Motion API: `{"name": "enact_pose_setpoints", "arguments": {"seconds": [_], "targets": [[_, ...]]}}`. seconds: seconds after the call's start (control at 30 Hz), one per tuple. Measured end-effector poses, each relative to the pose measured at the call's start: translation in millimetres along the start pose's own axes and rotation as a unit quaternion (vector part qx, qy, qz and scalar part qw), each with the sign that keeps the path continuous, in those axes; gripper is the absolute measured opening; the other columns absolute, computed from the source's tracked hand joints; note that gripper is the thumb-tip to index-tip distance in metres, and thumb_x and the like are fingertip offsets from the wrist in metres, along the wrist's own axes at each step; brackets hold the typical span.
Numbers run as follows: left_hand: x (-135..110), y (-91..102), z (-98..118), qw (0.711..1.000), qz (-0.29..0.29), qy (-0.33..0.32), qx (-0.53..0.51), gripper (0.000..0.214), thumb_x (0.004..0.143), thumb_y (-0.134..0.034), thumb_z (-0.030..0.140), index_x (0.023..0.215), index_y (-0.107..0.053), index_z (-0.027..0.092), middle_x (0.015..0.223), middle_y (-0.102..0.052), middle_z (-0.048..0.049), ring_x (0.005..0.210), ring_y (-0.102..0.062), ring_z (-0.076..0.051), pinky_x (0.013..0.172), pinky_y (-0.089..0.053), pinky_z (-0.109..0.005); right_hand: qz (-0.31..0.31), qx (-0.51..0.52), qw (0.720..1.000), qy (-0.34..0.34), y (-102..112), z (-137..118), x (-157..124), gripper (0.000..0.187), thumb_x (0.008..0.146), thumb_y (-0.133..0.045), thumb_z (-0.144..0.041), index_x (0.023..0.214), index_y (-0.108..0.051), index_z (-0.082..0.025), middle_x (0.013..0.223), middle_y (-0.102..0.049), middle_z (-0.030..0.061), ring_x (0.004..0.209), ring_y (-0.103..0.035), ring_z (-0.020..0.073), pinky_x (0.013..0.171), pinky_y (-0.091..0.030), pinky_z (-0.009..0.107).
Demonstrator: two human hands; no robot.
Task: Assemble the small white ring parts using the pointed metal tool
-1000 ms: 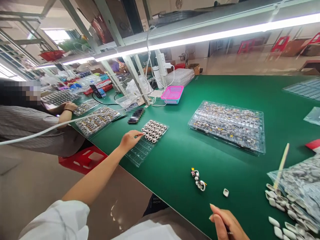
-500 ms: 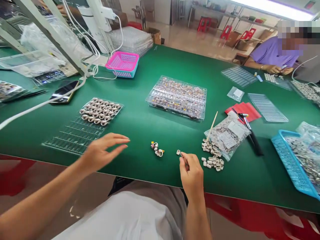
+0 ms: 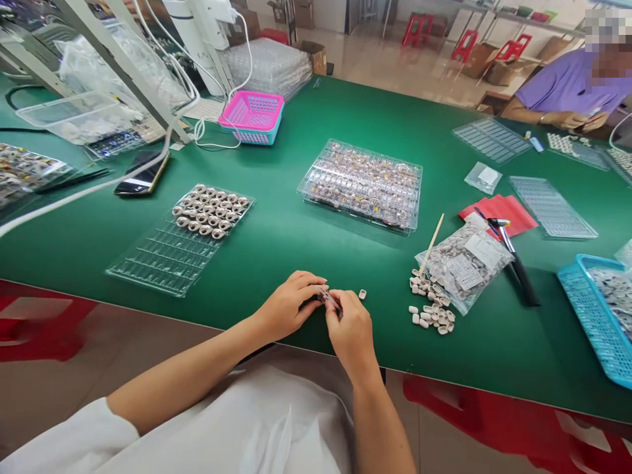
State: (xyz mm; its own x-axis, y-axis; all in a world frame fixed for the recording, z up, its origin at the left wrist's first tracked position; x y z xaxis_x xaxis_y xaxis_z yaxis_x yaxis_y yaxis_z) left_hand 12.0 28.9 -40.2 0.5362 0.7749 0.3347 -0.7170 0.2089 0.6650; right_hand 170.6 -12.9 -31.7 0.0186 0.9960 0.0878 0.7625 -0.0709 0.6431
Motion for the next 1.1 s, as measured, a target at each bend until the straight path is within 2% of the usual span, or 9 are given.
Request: {"name": "enact_pose_setpoints", "arguments": {"seconds": [0.17, 0.3, 0.4, 0.5, 0.6, 0.73, 0.87, 0.97, 1.1], "targets": [[-1.9, 3.3, -1.2, 0.999, 0.021, 0.016, -0.017, 0.029, 0.089, -0.061, 0.014, 0.115, -0.071, 0.019, 0.118, -0.072, -0.0152, 0.108, -0.061, -0.029, 0.096, -0.052, -0.050, 0.059, 0.143, 0.984, -0.084, 15.4, 8.4, -11.6, 0.024, 0.090, -0.062, -0.038, 0.100, -0.071, -0.018, 0.096, -0.075, 0.0077, 0.076, -0.066, 0.0175, 0.067, -0.054, 0.028], [-3.7, 12.0, 11.2, 0.994, 0.059, 0.004, -0.089, 0.036, 0.085, -0.071, 0.025, 0.122, -0.069, 0.023, 0.121, -0.072, -0.0137, 0.112, -0.062, -0.029, 0.100, -0.050, -0.049, 0.082, 0.230, 0.961, -0.133, 21.6, 7.2, -25.4, 0.028, 0.088, -0.066, -0.040, 0.102, -0.072, -0.018, 0.092, -0.075, 0.0075, 0.068, -0.064, 0.0163, 0.056, -0.052, 0.027], [-5.4, 14.3, 22.0, 0.985, 0.056, 0.009, -0.161, 0.035, 0.082, -0.076, 0.030, 0.116, -0.071, 0.024, 0.104, -0.077, -0.0104, 0.101, -0.067, -0.026, 0.099, -0.051, -0.045, 0.097, 0.268, 0.948, -0.140, 19.6, 3.8, -33.6, 0.026, 0.085, -0.070, -0.039, 0.100, -0.073, -0.018, 0.087, -0.074, 0.0063, 0.067, -0.065, 0.0161, 0.054, -0.052, 0.026], [-7.1, 14.1, 27.4, 0.977, 0.054, 0.022, -0.205, 0.022, 0.084, -0.075, 0.028, 0.106, -0.075, 0.023, 0.091, -0.079, -0.0082, 0.087, -0.069, -0.023, 0.094, -0.053, -0.041, 0.093, 0.310, 0.935, -0.147, 13.2, 2.0, -38.8, 0.027, 0.085, -0.072, -0.037, 0.106, -0.071, -0.021, 0.088, -0.072, 0.0052, 0.075, -0.067, 0.0170, 0.061, -0.054, 0.026], [-8.8, 15.4, 28.9, 0.972, 0.053, 0.034, -0.228, 0.014, 0.085, -0.073, 0.024, 0.099, -0.076, 0.022, 0.088, -0.079, -0.0078, 0.083, -0.070, -0.021, 0.087, -0.054, -0.037, 0.083, 0.338, 0.927, -0.138, 7.2, 2.2, -40.9, 0.022, 0.086, -0.072, -0.035, 0.104, -0.071, -0.023, 0.088, -0.070, 0.0037, 0.076, -0.066, 0.0157, 0.065, -0.054, 0.026], [-11.7, 19.0, 28.9, 0.962, 0.037, 0.088, -0.256, 0.018, 0.082, -0.075, 0.025, 0.099, -0.077, 0.021, 0.088, -0.079, -0.0081, 0.081, -0.072, -0.020, 0.077, -0.056, -0.030, 0.047, 0.348, 0.929, -0.116, 3.6, 3.3, -40.9, 0.016, 0.088, -0.068, -0.036, 0.093, -0.071, -0.021, 0.090, -0.069, 0.0050, 0.077, -0.065, 0.0166, 0.061, -0.052, 0.026], [-14.1, 21.1, 29.3, 0.942, 0.001, 0.140, -0.306, 0.015, 0.083, -0.074, 0.027, 0.095, -0.078, 0.019, 0.088, -0.078, -0.0081, 0.075, -0.071, -0.018, 0.076, -0.056, -0.029, 0.006, 0.362, 0.927, -0.100, 4.9, 1.0, -41.4, 0.018, 0.088, -0.068, -0.037, 0.097, -0.070, -0.021, 0.088, -0.066, 0.0055, 0.072, -0.061, 0.0152, 0.056, -0.048, 0.024], [-15.8, 21.6, 28.2, 0.912, -0.041, 0.186, -0.362, 0.018, 0.085, -0.071, 0.031, 0.096, -0.077, 0.017, 0.089, -0.078, -0.0091, 0.077, -0.070, -0.019, 0.075, -0.056, -0.028, -0.006, 0.340, 0.938, -0.060, 8.2, -4.4, -42.9, 0.022, 0.084, -0.073, -0.033, 0.102, -0.070, -0.022, 0.091, -0.063, 0.0051, 0.071, -0.057, 0.0144, 0.058, -0.048, 0.026], [-16.8, 23.6, 27.4, 0.885, -0.081, 0.220, -0.402, 0.023, 0.087, -0.068, 0.034, 0.096, -0.076, 0.014, 0.087, -0.076, -0.0089, 0.077, -0.068, -0.018, 0.074, -0.055, -0.027, 0.002, 0.276, 0.961, -0.017, 12.5, -8.9, -45.1, 0.017, 0.090, -0.067, -0.027, 0.106, -0.070, -0.024, 0.092, -0.063, 0.0042, 0.071, -0.057, 0.0139, 0.058, -0.046, 0.026]]}}
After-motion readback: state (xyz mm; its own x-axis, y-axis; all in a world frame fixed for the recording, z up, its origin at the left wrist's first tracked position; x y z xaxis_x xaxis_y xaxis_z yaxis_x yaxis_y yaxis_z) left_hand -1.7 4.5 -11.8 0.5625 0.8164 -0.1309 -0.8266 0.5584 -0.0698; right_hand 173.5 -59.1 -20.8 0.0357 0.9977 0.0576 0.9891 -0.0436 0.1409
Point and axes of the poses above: each hand's wrist, its own x-axis towards the middle knuckle, its own y-axis out of the back of the hand, z = x × y, the point moved 3 cm from there along x, towards the middle knuckle
